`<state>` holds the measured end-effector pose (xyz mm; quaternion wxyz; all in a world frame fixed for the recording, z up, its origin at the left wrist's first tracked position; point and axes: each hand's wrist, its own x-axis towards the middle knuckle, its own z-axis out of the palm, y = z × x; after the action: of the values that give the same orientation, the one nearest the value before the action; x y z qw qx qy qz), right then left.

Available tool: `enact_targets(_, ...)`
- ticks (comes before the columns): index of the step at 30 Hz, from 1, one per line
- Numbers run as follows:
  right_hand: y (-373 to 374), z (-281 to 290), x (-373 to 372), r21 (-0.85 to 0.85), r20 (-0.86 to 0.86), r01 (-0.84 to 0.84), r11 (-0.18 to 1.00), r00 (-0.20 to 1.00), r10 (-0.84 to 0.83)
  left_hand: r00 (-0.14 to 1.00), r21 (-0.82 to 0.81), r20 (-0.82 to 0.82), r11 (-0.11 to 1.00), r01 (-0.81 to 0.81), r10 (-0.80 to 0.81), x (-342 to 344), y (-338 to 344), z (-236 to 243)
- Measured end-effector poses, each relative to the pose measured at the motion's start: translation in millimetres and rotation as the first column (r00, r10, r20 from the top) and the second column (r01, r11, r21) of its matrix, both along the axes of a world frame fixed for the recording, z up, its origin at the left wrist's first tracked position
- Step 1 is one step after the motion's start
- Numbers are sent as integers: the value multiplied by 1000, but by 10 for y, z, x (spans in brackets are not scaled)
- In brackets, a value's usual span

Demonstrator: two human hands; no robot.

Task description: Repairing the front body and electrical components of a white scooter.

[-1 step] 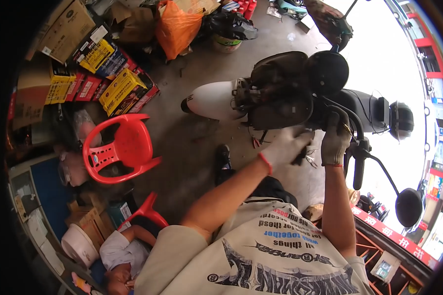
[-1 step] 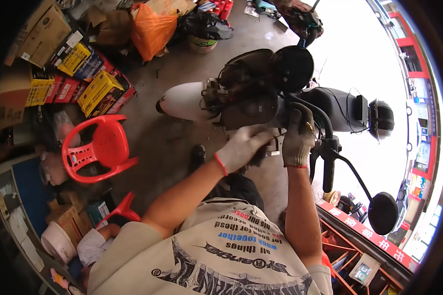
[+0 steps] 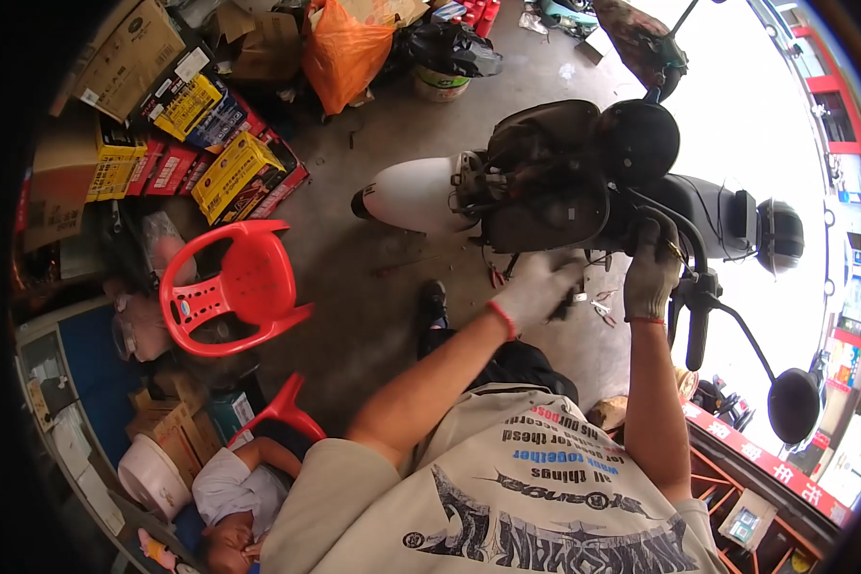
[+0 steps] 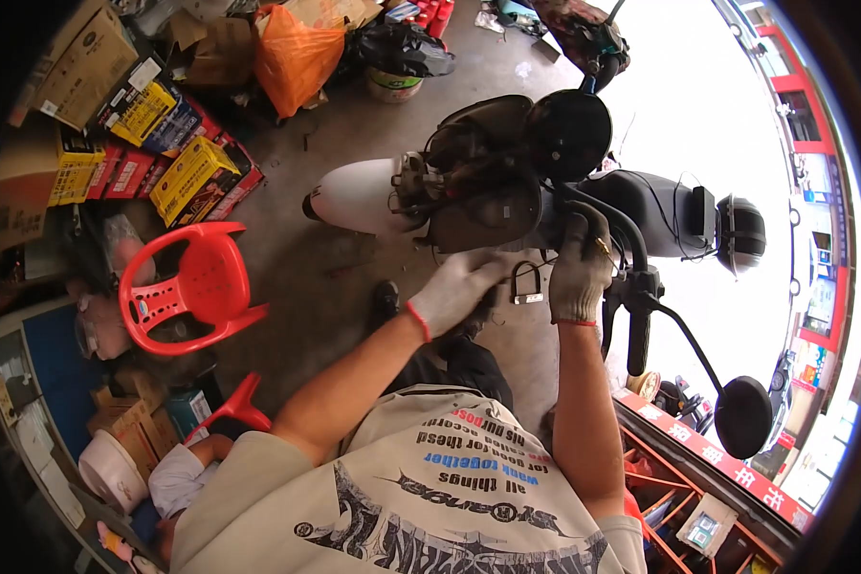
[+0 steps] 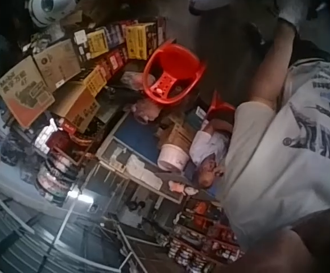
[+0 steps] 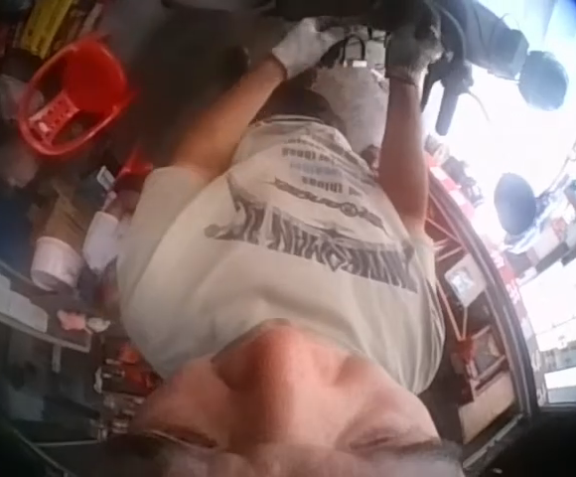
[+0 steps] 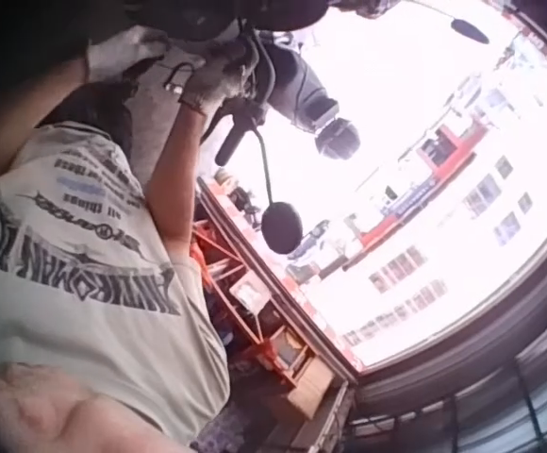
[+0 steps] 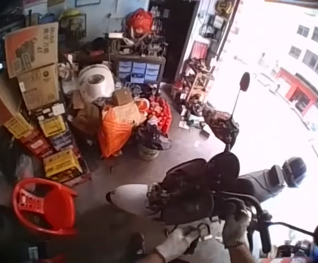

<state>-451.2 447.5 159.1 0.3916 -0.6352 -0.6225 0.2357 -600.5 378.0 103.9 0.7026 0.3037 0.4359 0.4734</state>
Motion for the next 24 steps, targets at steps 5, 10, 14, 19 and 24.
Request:
enact_targets(5, 146, -331, 154, -21, -131, 77, 997, 988, -79, 986, -420, -169, 904, -83, 12, -362, -623, -1418)
enact_targets(10, 132, -458, 101, -100, -226, 41, 994, 972, -63, 956, -498, -287, 842, -208, 66, -559, -921, -2019)
enact_targets(14, 128, -465, 102, -71, -153, 83, 994, 984, -93, 928, -502, -369, 829, -247, 53, -603, -931, -1985)
enact_targets(19, 73, -202, -109, -173, -413, -67, 983, 910, -11, 863, -477, -501, 813, -333, 60, -829, -1293, -2012)
enact_targets(24, 66, -583, -43, -147, -538, -6, 989, 840, -75, 847, -539, -508, 709, -455, 158, -943, -1455, -1589)
